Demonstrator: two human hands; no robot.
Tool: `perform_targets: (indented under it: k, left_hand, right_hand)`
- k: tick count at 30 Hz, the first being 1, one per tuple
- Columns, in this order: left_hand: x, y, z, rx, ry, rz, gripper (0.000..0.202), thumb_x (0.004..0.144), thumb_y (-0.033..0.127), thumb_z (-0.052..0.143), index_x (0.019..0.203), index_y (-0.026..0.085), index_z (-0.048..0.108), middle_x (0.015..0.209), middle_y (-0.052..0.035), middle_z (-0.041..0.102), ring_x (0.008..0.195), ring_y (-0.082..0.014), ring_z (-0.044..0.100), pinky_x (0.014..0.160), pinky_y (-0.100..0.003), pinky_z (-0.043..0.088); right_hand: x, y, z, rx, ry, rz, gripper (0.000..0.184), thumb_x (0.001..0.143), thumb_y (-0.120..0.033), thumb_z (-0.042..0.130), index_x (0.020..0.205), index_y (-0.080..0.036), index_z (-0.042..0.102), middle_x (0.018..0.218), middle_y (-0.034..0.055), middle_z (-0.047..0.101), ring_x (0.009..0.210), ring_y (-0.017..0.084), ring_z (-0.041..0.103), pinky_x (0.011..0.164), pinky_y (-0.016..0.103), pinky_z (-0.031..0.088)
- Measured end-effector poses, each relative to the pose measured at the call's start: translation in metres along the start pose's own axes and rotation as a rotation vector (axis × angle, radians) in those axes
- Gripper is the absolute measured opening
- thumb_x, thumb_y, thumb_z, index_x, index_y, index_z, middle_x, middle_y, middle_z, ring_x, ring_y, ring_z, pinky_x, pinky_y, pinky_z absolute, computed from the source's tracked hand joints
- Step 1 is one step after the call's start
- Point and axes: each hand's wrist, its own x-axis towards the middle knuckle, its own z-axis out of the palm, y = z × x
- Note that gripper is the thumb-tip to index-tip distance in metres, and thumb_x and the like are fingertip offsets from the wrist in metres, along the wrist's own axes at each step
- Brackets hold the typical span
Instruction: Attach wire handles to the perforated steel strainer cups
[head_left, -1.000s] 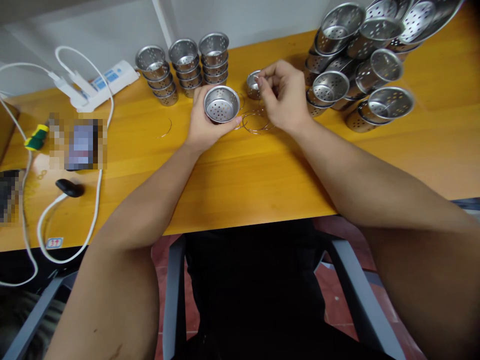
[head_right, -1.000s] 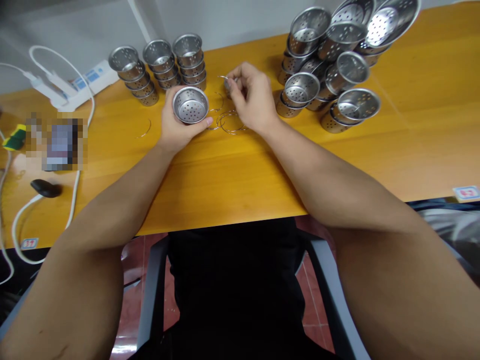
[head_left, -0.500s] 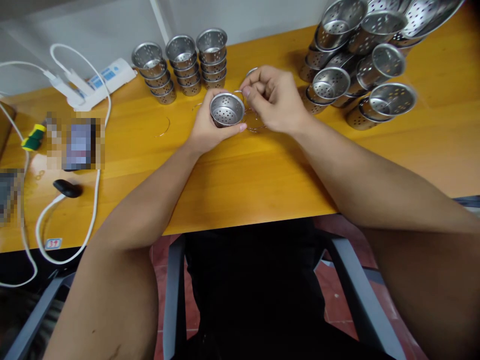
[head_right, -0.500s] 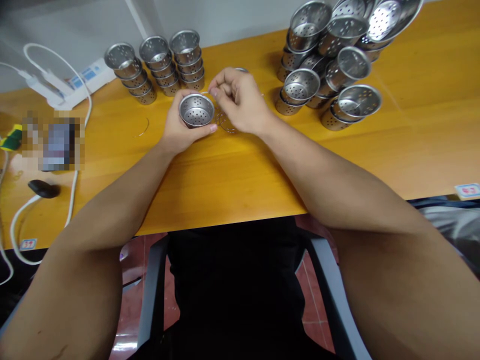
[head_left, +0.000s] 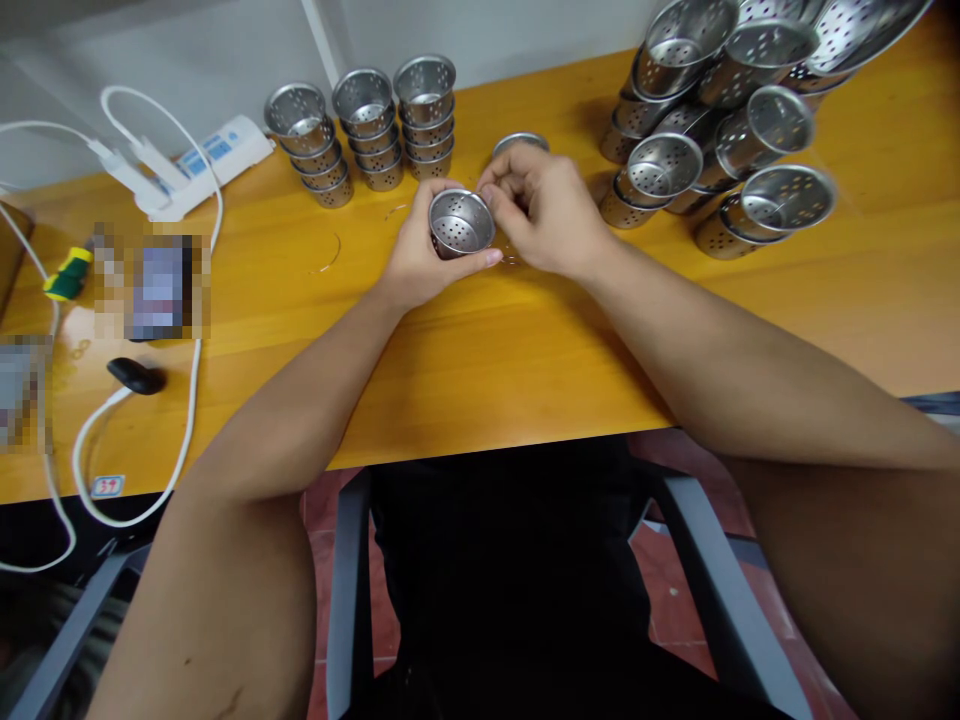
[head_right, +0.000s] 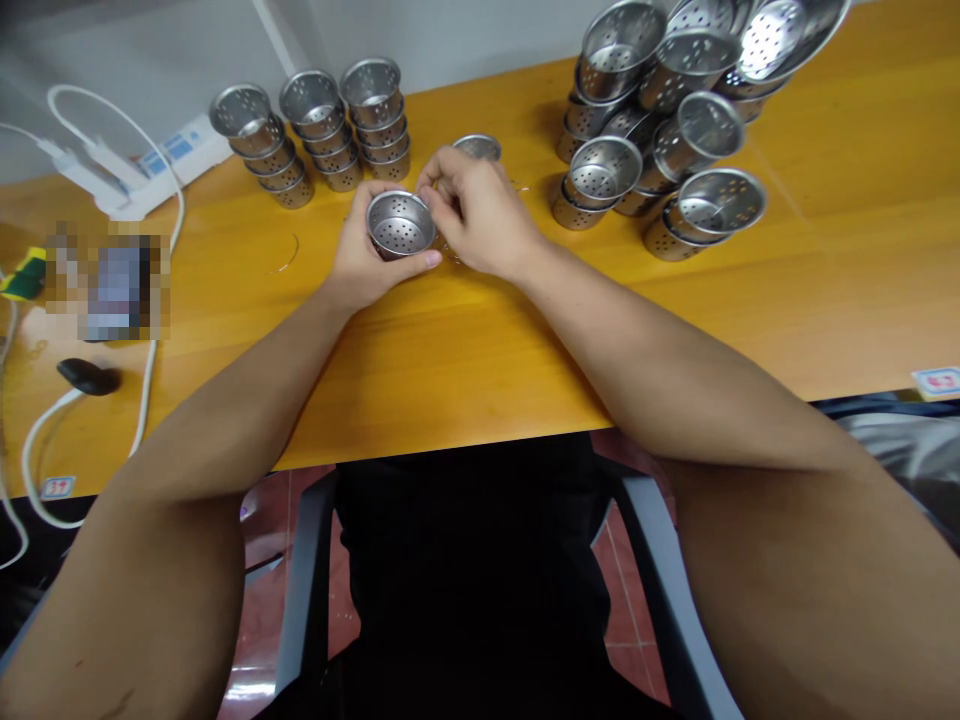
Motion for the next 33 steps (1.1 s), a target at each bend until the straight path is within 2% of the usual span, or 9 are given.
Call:
perform_targets:
  k: [6,9,12,16,19,22,26,30,33]
  left_hand:
    - [-0.001,0.002,0.000,0.062,0.009,-0.015,0.097,0.086,0.071,0.111,0.154,0.033,0.053,0.142,-0.0100,0.072,0.131,-0.0361,0.078,0.117,-0.054,0.067]
    - [-0.001,0.005,0.000,0.085,0.009,-0.034,0.103,0.081,0.069,0.116,0.154,0.033,0.052,0.142,-0.0100,0.072,0.130,-0.0367,0.079,0.115,-0.053,0.068]
    - [-0.003,0.011,0.001,0.145,0.012,-0.055,0.113,0.073,0.067,0.121,0.155,0.034,0.051,0.143,-0.0096,0.073,0.132,-0.0381,0.079,0.116,-0.054,0.067]
    - [-0.005,0.017,0.003,0.187,0.006,-0.065,0.113,0.074,0.076,0.118,0.155,0.035,0.051,0.143,-0.0087,0.074,0.135,-0.0388,0.078,0.119,-0.054,0.064]
    - [-0.005,0.016,0.006,0.118,0.004,-0.058,0.102,0.084,0.085,0.107,0.154,0.035,0.053,0.141,-0.0087,0.074,0.133,-0.0363,0.079,0.116,-0.052,0.065]
    - [-0.003,0.015,0.006,-0.015,0.020,-0.020,0.090,0.090,0.091,0.098,0.148,0.035,0.057,0.134,-0.0078,0.077,0.123,-0.0328,0.081,0.109,-0.051,0.068]
    - [-0.001,0.015,0.002,-0.092,-0.004,-0.033,0.085,0.086,0.089,0.103,0.140,0.035,0.065,0.127,-0.0065,0.080,0.113,-0.0311,0.083,0.099,-0.050,0.072]
    - [-0.001,0.010,-0.001,-0.089,-0.047,-0.054,0.093,0.082,0.082,0.109,0.147,0.036,0.061,0.135,-0.0080,0.080,0.120,-0.0333,0.083,0.104,-0.053,0.072]
    - [0.001,0.005,0.001,-0.074,-0.043,-0.025,0.090,0.084,0.075,0.110,0.148,0.038,0.059,0.135,-0.0079,0.080,0.123,-0.0348,0.082,0.108,-0.057,0.071]
  right_hand:
    - [-0.001,0.000,0.002,-0.003,0.035,0.035,0.038,0.112,-0.073,0.089,0.105,-0.040,0.071,0.074,0.0006,0.064,0.079,0.030,0.051,0.069,0.047,0.049]
    - [-0.001,-0.001,0.007,-0.062,0.075,0.006,0.034,0.113,-0.067,0.086,0.101,-0.040,0.070,0.076,0.0000,0.063,0.073,0.028,0.050,0.071,0.049,0.045]
    - [-0.002,-0.006,0.014,-0.051,0.098,0.056,0.031,0.111,-0.064,0.086,0.104,-0.040,0.069,0.073,-0.0009,0.058,0.070,0.029,0.050,0.067,0.047,0.044]
    - [-0.001,-0.012,0.021,-0.027,0.094,0.110,0.034,0.105,-0.062,0.092,0.101,-0.039,0.068,0.071,-0.0009,0.057,0.069,0.029,0.051,0.063,0.046,0.045]
    - [0.002,-0.015,0.016,0.080,0.057,0.061,0.040,0.107,-0.066,0.092,0.094,-0.035,0.071,0.074,0.0000,0.063,0.067,0.025,0.051,0.063,0.043,0.047]
    - [0.003,-0.017,0.003,0.214,-0.071,0.078,0.049,0.109,-0.076,0.090,0.094,-0.031,0.078,0.082,0.0009,0.072,0.064,0.021,0.053,0.060,0.040,0.048]
    - [0.001,-0.018,-0.010,0.299,-0.228,0.168,0.061,0.089,-0.084,0.108,0.104,-0.033,0.079,0.077,-0.0024,0.069,0.058,0.020,0.056,0.051,0.038,0.046]
    - [0.002,-0.011,-0.008,0.348,-0.233,0.180,0.069,0.082,-0.083,0.114,0.098,-0.031,0.072,0.066,-0.0058,0.062,0.054,0.019,0.056,0.048,0.036,0.045]
    - [0.004,-0.004,-0.003,0.402,-0.214,0.147,0.072,0.082,-0.085,0.114,0.095,-0.030,0.069,0.060,-0.0074,0.060,0.050,0.016,0.053,0.046,0.035,0.042]
